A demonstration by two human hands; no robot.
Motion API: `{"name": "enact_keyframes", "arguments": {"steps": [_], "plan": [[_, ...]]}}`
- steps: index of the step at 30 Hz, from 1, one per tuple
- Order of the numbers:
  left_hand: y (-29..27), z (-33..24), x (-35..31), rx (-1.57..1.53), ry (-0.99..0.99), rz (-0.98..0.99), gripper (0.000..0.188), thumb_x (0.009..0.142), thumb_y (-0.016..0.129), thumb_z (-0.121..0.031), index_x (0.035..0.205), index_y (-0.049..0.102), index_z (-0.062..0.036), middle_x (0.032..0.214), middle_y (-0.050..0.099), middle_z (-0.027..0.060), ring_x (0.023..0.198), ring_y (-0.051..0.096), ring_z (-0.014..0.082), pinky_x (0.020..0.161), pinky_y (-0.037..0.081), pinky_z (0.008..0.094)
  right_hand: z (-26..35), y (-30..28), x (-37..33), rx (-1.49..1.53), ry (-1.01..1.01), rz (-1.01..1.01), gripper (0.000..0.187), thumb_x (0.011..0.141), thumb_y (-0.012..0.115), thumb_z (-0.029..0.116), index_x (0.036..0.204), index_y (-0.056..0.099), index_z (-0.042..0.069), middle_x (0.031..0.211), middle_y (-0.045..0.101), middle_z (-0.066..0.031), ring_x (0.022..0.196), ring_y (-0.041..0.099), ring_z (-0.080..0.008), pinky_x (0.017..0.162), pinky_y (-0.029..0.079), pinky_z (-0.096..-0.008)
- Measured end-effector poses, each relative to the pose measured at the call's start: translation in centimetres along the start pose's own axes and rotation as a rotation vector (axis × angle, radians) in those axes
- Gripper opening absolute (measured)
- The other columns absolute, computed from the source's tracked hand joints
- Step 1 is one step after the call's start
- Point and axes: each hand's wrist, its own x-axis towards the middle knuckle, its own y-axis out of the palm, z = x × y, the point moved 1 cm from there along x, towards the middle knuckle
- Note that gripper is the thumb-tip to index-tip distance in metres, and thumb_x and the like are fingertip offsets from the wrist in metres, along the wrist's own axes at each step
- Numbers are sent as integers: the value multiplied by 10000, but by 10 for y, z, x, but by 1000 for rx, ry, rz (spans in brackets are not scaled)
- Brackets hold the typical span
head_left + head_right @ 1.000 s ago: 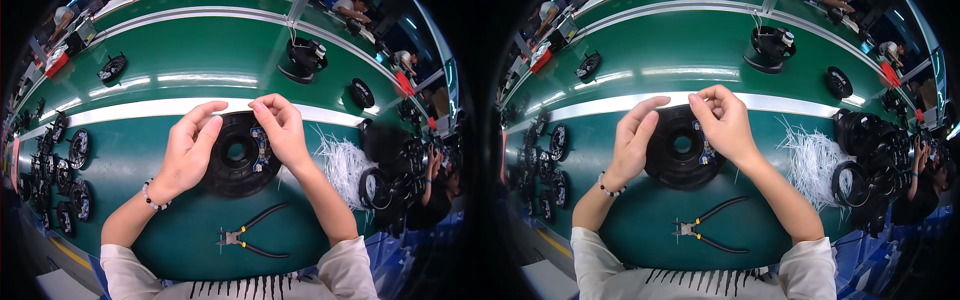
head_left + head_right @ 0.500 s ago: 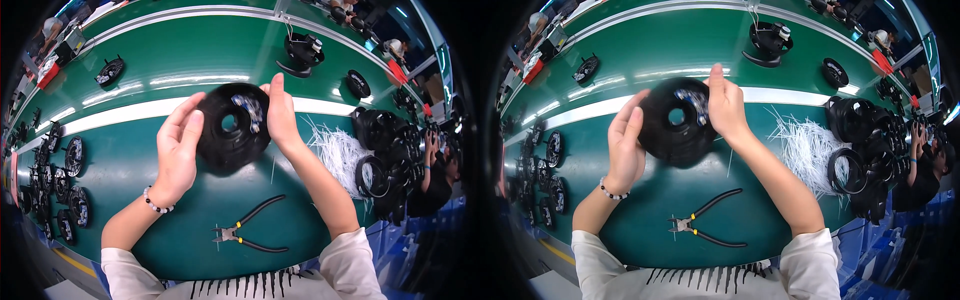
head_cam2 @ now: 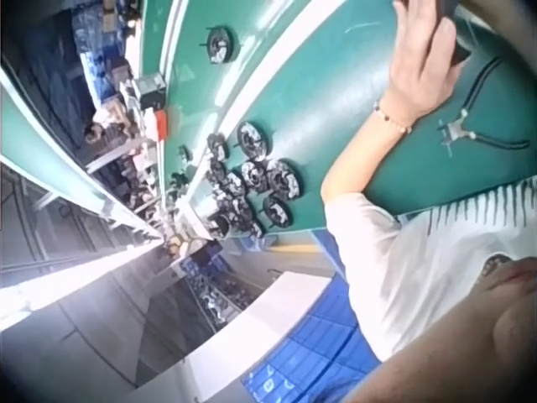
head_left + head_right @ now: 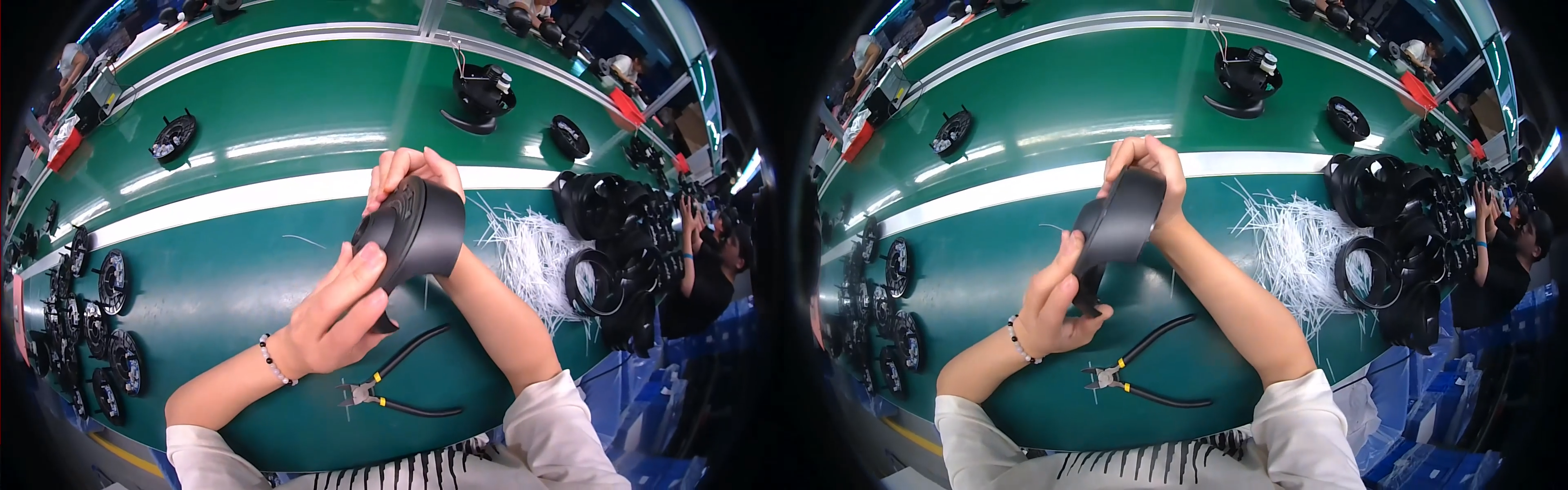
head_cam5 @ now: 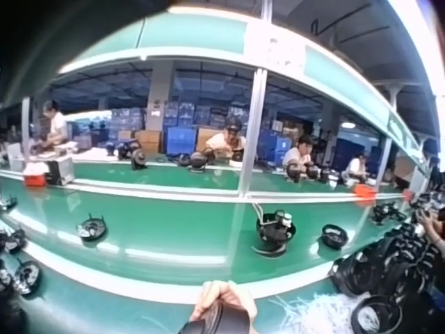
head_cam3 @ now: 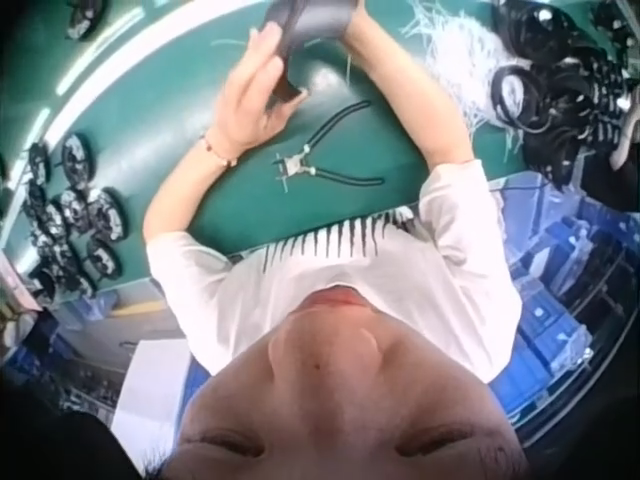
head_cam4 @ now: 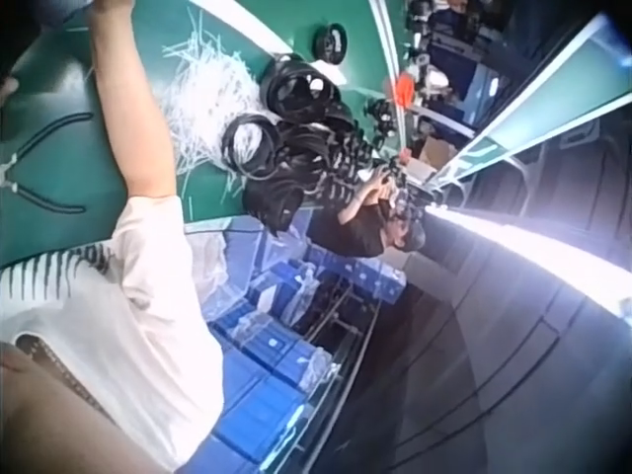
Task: Assembling components into black plastic housings on a factory production line.
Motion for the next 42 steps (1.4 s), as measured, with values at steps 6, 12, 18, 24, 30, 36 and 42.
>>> {"name": "enact_keyframes", "arguments": {"steps": [6, 12, 18, 24, 30, 36, 42], "plan": [[-1, -2, 5, 41, 13, -42, 671, 792, 609, -112, 1320, 206, -14, 1190, 418, 284, 1051, 497, 419, 873, 437, 443, 20, 3, -8, -180, -117, -8, 478, 848, 285, 329, 606, 500, -22, 588, 490, -111, 534, 506, -180, 539, 422, -257], [-7, 14, 0, 2, 117, -39, 545, 746, 586, 21, 1224, 324, 28, 1138, 470, 271, 1049, 503, 411, 875, 435, 459, 67, 29, -33, -947, -593, 160, 431, 841, 308, 280, 626, 501, -41, 632, 523, -157, 572, 540, -222, 556, 460, -303], [-1, 3, -10, -524, -125, 64, 443, 786, 516, -48, 1210, 431, 48, 1212, 466, 229, 1134, 457, 365, 1003, 249, 521, 89, 40, -39, -982, -664, 267, 329, 754, 395, 193, 570, 519, -49, 540, 515, -133, 480, 506, -208, 485, 462, -288], [-3, -1, 7, -98, 65, -104, 396, 683, 623, 85, 1050, 486, 21, 1091, 501, 258, 1025, 526, 402, 856, 439, 518, 88, 36, -40, -1060, -763, 222, 297, 748, 390, 171, 584, 518, -41, 559, 520, -129, 490, 512, -209, 474, 454, -284], [-5, -10, 8, -106, 92, -16, 322, 690, 644, 52, 982, 506, 46, 1097, 489, 258, 1012, 529, 407, 829, 462, 512, 95, 46, -46, -1189, -839, 331, 262, 734, 415, 154, 570, 511, -27, 536, 497, -112, 441, 492, -180, 404, 430, -260], [-10, -13, 8, -91, 106, -10, 337, 691, 648, 43, 994, 500, 62, 1082, 490, 262, 1004, 528, 410, 811, 488, 477, 91, 47, -44, -1178, -784, 325, 279, 747, 423, 177, 576, 512, -24, 536, 498, -112, 436, 482, -178, 411, 421, -253], [-19, -9, 16, -400, -622, -15, 582, 719, 592, 21, 1258, 374, 62, 1225, 439, 209, 1091, 486, 263, 817, 456, 298, 83, 24, -24, -1152, -570, 213, 414, 864, 358, 295, 738, 563, -42, 781, 583, -140, 730, 565, -249, 641, 445, -298]]}}
